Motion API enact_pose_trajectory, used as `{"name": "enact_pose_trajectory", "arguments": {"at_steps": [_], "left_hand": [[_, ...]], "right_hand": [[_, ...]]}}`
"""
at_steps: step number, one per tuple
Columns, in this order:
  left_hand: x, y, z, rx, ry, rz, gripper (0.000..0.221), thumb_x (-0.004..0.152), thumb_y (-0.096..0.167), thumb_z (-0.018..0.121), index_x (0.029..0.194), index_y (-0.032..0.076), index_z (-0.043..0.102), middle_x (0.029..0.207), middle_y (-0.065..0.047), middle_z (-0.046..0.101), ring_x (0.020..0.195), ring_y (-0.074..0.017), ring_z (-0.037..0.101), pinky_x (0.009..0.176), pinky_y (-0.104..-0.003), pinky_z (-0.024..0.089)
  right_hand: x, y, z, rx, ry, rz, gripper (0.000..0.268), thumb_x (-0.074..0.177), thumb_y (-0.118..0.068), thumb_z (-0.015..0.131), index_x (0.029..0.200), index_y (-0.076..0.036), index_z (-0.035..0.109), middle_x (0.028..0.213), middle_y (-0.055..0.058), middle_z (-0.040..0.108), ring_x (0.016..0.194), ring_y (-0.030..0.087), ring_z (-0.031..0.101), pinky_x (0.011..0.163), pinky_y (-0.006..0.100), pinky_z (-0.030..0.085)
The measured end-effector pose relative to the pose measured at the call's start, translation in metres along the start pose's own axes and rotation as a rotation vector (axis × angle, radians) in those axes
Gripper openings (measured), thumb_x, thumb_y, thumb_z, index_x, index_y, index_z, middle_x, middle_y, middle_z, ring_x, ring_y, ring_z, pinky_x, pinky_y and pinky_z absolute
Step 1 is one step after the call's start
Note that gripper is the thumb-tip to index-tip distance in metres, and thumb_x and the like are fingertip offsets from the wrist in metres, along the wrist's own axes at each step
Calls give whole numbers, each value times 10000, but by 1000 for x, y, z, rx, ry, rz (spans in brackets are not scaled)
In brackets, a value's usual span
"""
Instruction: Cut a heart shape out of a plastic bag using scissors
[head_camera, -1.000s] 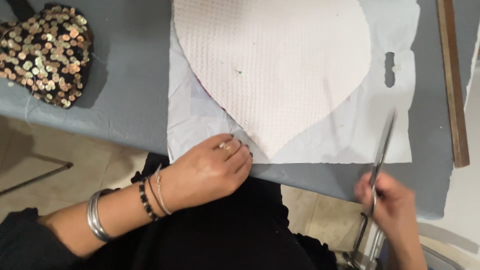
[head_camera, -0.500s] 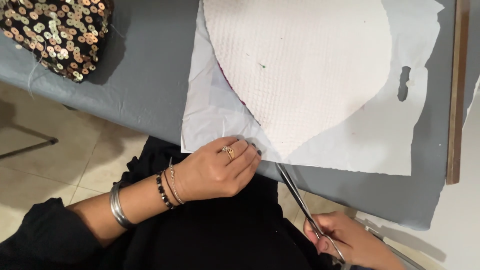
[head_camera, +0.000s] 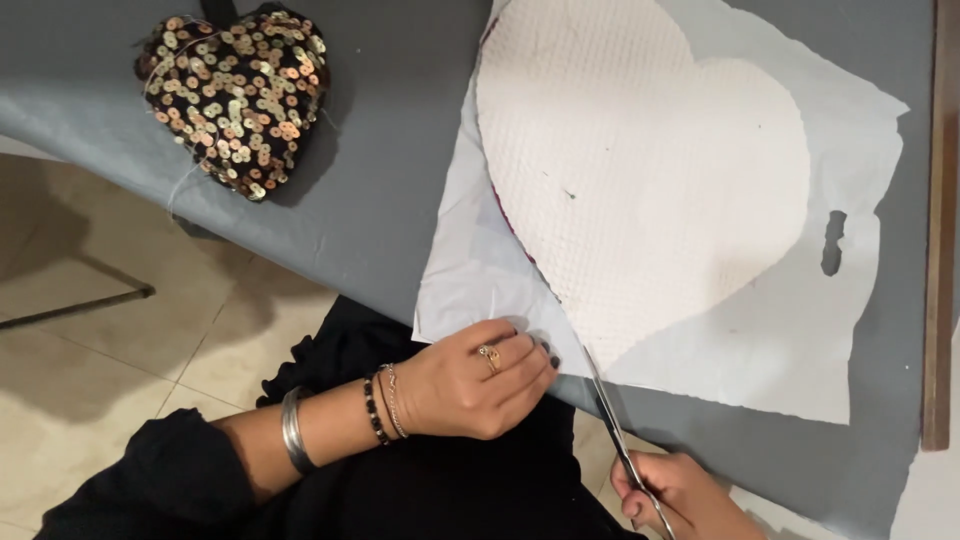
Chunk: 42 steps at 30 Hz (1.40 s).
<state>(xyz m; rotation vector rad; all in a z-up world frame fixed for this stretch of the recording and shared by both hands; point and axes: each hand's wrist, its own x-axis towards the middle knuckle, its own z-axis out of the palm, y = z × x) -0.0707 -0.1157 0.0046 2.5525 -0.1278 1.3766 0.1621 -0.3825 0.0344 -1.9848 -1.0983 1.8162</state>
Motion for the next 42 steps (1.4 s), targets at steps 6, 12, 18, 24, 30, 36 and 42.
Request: {"name": "enact_pose_trajectory", "arguments": {"at_steps": [6,12,18,24,30,36,42], "left_hand": [[1,1,-3,-9,-11,-32,150,1019,26,605,966,-14,740,1000,-161,715,924,-245,668,816,-390,599],[2,2,-1,9,9,-38,132,1013,16,625,921,-6,717,959,-139,696,895,-227,651,799,-370,595],[-1,2,0,26,13,-24,109,1012,12,631,942,1,714,958,-123,700,899,-224,660,811,-370,594],[-2,1,0,21,19,-24,149,1011,-3,581,962,-3,722,956,-125,701,899,-228,662,801,-370,587],[-3,5,2,1,48,-28,159,1012,17,587,974,4,741,964,-129,720,913,-227,682,798,-386,601],[-2,7,-3,-4,62,-44,210,1030,29,534,962,4,731,953,-128,705,896,-225,671,797,-382,596],[-11,4,-6,13,16,-94,243,1029,35,524,1046,13,765,1044,-140,731,952,-237,685,866,-408,607]], "right_hand": [[-4,-31,0,-11,22,88,248,929,-341,661,798,-133,637,711,-20,662,644,108,557,626,264,450],[-6,-31,2,-38,46,-25,347,957,-418,635,771,-128,598,638,-33,542,566,118,435,548,285,382],[-7,-24,3,-57,77,-43,339,967,-385,630,762,-116,601,621,-17,578,520,121,545,523,286,469],[-9,-19,2,41,84,14,440,912,-485,679,746,-83,616,619,11,577,476,131,631,479,277,534],[-2,-56,-18,22,14,158,433,920,-496,667,775,-90,628,603,0,508,542,134,410,537,291,367],[4,-76,-22,-10,16,129,515,870,-587,621,780,-83,678,658,2,602,538,139,601,541,284,497],[5,-65,-16,-110,55,99,366,958,-332,653,680,-94,669,618,-8,623,484,117,628,494,263,478]]}}
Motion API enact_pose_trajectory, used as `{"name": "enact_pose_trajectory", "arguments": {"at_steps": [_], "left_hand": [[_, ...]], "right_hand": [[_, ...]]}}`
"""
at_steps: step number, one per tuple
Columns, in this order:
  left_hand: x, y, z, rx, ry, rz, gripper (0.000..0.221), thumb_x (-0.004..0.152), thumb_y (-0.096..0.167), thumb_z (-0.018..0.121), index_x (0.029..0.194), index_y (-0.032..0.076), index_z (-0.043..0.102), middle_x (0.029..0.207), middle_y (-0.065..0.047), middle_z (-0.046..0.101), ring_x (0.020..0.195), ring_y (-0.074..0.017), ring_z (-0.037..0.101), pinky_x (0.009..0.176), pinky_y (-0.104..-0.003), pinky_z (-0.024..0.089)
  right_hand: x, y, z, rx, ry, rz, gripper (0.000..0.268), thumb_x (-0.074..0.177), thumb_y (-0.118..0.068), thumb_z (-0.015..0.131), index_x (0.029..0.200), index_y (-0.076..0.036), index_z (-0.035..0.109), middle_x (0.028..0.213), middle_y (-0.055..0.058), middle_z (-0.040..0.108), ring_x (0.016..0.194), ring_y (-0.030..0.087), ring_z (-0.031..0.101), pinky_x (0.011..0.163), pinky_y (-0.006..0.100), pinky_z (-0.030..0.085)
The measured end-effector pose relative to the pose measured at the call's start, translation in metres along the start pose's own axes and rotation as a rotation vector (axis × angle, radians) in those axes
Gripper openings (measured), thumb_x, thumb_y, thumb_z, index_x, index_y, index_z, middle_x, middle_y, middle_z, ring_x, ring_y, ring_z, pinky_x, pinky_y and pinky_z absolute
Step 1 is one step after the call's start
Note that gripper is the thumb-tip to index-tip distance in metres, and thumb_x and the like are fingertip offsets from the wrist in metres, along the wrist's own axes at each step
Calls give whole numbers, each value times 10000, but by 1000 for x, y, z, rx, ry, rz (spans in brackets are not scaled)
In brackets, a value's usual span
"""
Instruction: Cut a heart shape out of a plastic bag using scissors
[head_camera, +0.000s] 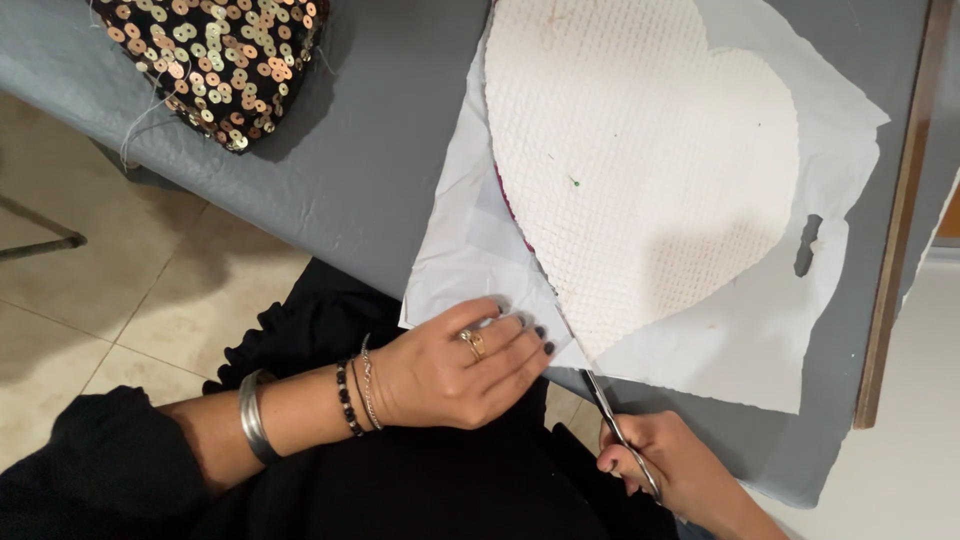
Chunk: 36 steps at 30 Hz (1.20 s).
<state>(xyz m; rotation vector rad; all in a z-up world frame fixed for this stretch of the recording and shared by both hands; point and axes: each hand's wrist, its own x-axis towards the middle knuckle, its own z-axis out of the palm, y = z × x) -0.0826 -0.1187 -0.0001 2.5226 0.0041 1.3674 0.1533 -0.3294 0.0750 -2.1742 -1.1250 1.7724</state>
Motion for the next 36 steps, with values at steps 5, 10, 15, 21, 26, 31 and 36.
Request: {"name": "enact_pose_trajectory", "arguments": {"at_steps": [5,10,15,21,26,31,36], "left_hand": [[4,-2,-7,2,16,34,214,1023,-6,508,1000,-9,721,982,-132,692,897,-233,662,813,-379,585],[7,1,-11,-17,25,26,256,1038,13,475,993,-1,726,996,-133,696,898,-233,662,827,-382,585],[4,1,-11,-26,42,39,230,1031,-3,505,990,-14,730,996,-145,702,903,-240,660,800,-388,588],[3,0,-15,-26,50,27,237,1030,-9,491,989,-6,725,977,-129,694,887,-225,651,787,-375,589],[1,4,-14,-53,64,27,241,1038,15,494,991,-1,730,987,-130,699,885,-228,655,810,-390,591],[0,7,-15,-52,59,27,245,1038,22,484,985,1,723,990,-131,702,877,-230,645,825,-395,594],[-2,8,-15,-85,71,31,231,1035,26,501,983,-2,724,989,-134,707,874,-233,654,831,-398,591]], "right_hand": [[2,-18,-7,47,-30,-19,528,892,-588,594,716,-98,685,621,-10,605,526,123,555,518,277,435],[7,-33,-12,17,-51,85,534,857,-622,607,746,-102,655,629,-20,540,547,127,498,539,274,388],[12,-40,-10,-114,-9,-75,563,915,-622,524,719,-116,673,654,-34,577,569,119,504,559,283,412],[12,-29,-5,-25,0,149,379,965,-335,644,743,-67,794,610,15,605,512,153,635,513,278,477],[16,-38,-12,-156,-29,-33,486,939,-552,545,746,-132,697,598,-40,574,498,95,545,505,257,440],[21,-53,-18,-242,-87,-19,464,942,-542,540,805,-132,710,644,-27,651,531,101,665,585,235,521],[19,-61,-15,-277,-57,1,355,984,-398,579,740,-163,686,494,-18,641,491,103,574,577,242,487]]}}
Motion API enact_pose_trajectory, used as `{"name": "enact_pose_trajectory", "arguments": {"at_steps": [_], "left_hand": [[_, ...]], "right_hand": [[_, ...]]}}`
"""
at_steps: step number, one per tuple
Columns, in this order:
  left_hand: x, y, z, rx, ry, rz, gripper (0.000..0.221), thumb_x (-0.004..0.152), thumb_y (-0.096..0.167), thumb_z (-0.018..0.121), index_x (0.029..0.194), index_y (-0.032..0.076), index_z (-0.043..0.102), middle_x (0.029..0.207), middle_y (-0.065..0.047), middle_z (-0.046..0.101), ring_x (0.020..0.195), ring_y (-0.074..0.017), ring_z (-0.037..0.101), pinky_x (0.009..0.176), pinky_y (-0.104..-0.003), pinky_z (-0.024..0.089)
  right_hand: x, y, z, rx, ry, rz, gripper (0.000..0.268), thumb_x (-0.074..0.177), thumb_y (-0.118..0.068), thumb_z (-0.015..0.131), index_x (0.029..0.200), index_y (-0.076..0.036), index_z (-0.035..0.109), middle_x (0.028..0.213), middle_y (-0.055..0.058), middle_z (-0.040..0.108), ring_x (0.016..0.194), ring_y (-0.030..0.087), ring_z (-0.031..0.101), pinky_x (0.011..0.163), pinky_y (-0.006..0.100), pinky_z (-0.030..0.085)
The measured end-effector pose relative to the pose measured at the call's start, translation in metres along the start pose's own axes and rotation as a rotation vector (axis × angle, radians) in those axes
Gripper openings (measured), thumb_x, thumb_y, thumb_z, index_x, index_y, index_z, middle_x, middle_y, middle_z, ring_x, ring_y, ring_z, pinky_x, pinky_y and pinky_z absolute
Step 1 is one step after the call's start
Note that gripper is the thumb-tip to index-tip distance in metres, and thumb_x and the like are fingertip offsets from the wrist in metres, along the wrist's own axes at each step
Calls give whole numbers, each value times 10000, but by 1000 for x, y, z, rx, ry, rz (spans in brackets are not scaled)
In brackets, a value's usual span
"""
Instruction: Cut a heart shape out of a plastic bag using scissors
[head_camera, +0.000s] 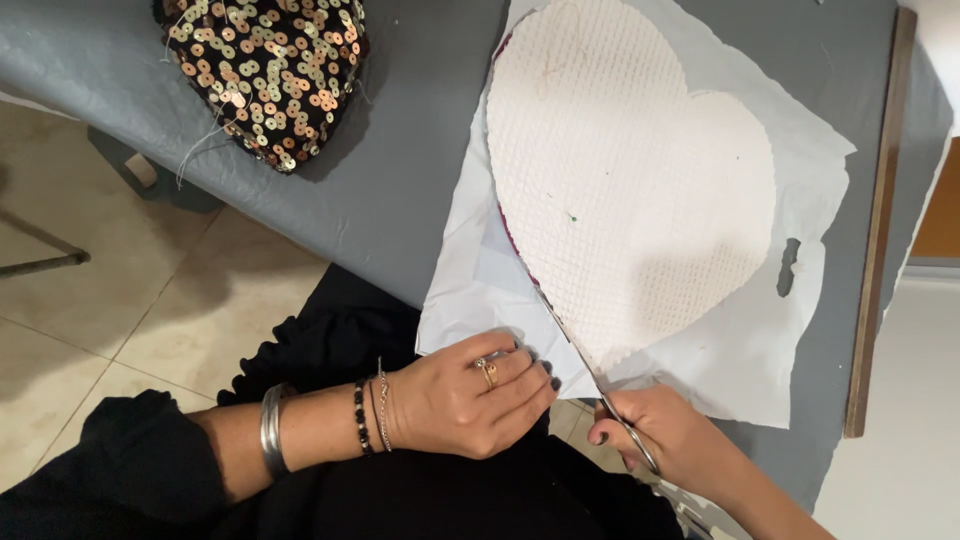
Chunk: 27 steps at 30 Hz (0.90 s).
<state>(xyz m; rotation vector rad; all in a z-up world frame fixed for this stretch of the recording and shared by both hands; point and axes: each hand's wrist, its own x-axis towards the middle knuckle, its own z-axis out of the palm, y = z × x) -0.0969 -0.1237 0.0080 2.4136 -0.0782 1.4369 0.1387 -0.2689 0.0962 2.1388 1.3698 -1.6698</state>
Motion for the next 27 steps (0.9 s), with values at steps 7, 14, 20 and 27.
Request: {"name": "enact_pose_trajectory", "arguments": {"at_steps": [7,14,20,27], "left_hand": [[-12,-7,-20,71,-81,-61,197,1051,100,564,1077,55,755,1105,-108,717,1004,-254,691,969,-482,581],[-11,-5,-22,11,-45,-39,209,1046,85,565,1006,43,766,1019,-115,725,927,-230,704,971,-437,593],[-15,-3,-20,-16,-30,-39,178,1040,88,594,1028,43,765,1039,-115,734,927,-238,708,940,-433,601],[-6,-2,-24,-79,-32,-1,168,1039,54,609,1002,26,771,998,-106,732,901,-231,706,882,-387,610]], "right_hand": [[-1,7,0,-49,-1,-12,374,984,-431,561,751,-174,699,494,-48,656,500,81,657,599,227,526],[12,-3,-11,-128,-81,87,389,939,-534,503,903,-231,744,615,-59,689,592,68,653,643,211,507],[15,-21,-10,-193,-93,245,326,958,-513,544,864,-266,735,573,-72,625,601,49,595,669,191,471],[13,-30,-12,-237,-103,282,296,944,-497,593,813,-272,735,567,-88,659,590,48,620,668,189,485]]}}
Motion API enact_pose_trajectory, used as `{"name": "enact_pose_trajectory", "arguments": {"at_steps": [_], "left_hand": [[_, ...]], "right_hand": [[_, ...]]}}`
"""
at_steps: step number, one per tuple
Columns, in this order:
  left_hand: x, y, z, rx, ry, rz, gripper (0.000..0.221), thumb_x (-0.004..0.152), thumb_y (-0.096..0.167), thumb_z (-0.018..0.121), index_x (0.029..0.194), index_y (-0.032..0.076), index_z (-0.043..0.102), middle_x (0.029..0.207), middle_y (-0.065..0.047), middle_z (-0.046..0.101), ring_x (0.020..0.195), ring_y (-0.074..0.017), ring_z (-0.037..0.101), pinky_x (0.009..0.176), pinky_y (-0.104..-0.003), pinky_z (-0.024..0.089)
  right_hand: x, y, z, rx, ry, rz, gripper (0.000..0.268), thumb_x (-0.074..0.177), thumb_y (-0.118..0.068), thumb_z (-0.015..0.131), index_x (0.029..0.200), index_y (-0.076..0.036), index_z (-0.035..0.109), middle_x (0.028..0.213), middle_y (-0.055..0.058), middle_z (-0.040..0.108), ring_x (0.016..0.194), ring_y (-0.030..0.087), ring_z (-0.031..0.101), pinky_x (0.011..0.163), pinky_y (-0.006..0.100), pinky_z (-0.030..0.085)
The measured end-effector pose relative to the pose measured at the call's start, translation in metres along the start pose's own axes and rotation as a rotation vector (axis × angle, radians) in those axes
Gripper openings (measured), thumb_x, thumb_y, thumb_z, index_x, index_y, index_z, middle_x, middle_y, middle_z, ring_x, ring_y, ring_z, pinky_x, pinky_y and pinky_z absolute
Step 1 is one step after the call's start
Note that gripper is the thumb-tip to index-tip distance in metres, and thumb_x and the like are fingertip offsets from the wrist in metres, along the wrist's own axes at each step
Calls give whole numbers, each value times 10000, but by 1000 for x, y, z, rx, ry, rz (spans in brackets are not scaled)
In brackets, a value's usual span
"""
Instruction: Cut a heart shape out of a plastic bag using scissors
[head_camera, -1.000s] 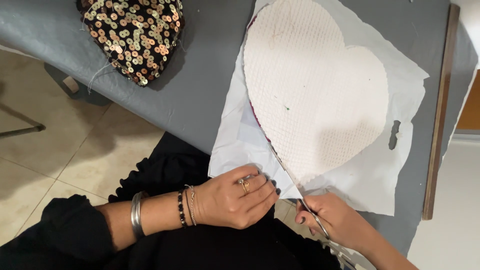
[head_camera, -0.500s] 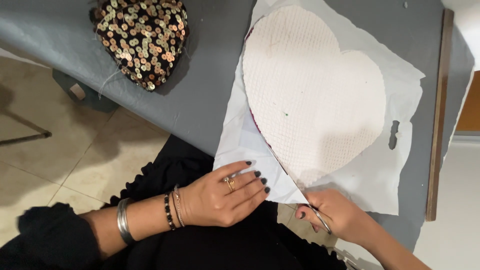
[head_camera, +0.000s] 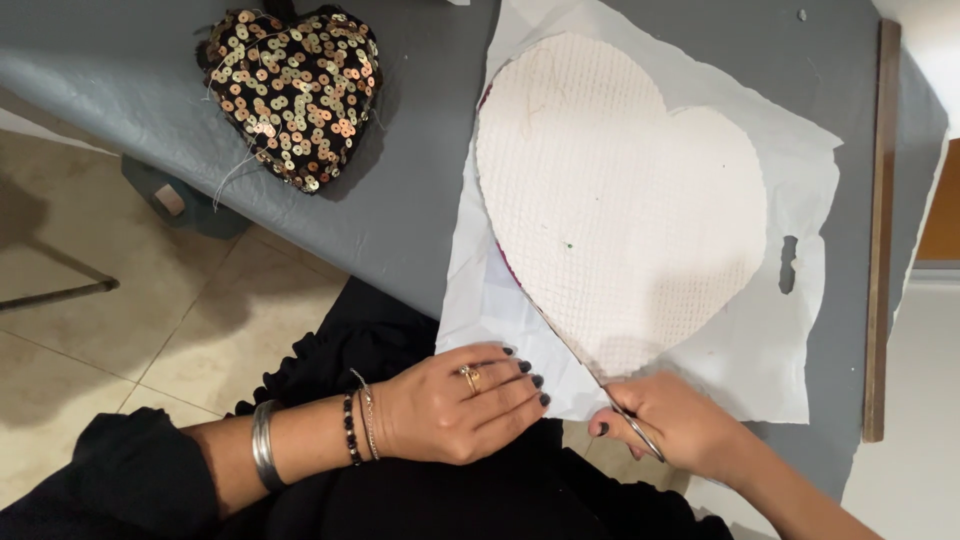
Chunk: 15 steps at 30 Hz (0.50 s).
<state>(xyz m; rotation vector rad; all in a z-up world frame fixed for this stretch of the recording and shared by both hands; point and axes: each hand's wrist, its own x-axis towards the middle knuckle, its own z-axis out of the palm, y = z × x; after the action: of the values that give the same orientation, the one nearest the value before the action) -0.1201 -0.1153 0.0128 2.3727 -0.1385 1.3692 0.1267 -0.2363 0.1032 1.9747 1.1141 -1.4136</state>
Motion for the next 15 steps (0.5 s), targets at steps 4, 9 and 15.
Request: {"name": "enact_pose_trajectory", "arguments": {"at_steps": [4,9,15], "left_hand": [[-1,5,6,3,-17,8,179,1043,58,592,1020,25,767,1018,-110,741,922,-239,713,896,-398,612],[-6,9,15,-15,-8,50,171,1040,62,604,1036,28,771,1018,-109,750,910,-233,730,823,-366,610],[-1,13,18,-30,-4,91,187,1053,70,582,1010,19,757,1013,-140,732,871,-247,706,769,-348,587]], "right_hand": [[0,-4,-4,107,10,-54,384,974,-400,665,670,-169,630,512,-61,555,541,73,509,631,215,451],[3,8,2,70,44,-181,488,984,-446,664,607,-170,520,502,-75,542,517,72,509,606,233,449],[-7,-8,-1,39,-46,39,284,961,-462,642,806,-232,702,594,-31,603,598,73,558,632,218,414]]}}
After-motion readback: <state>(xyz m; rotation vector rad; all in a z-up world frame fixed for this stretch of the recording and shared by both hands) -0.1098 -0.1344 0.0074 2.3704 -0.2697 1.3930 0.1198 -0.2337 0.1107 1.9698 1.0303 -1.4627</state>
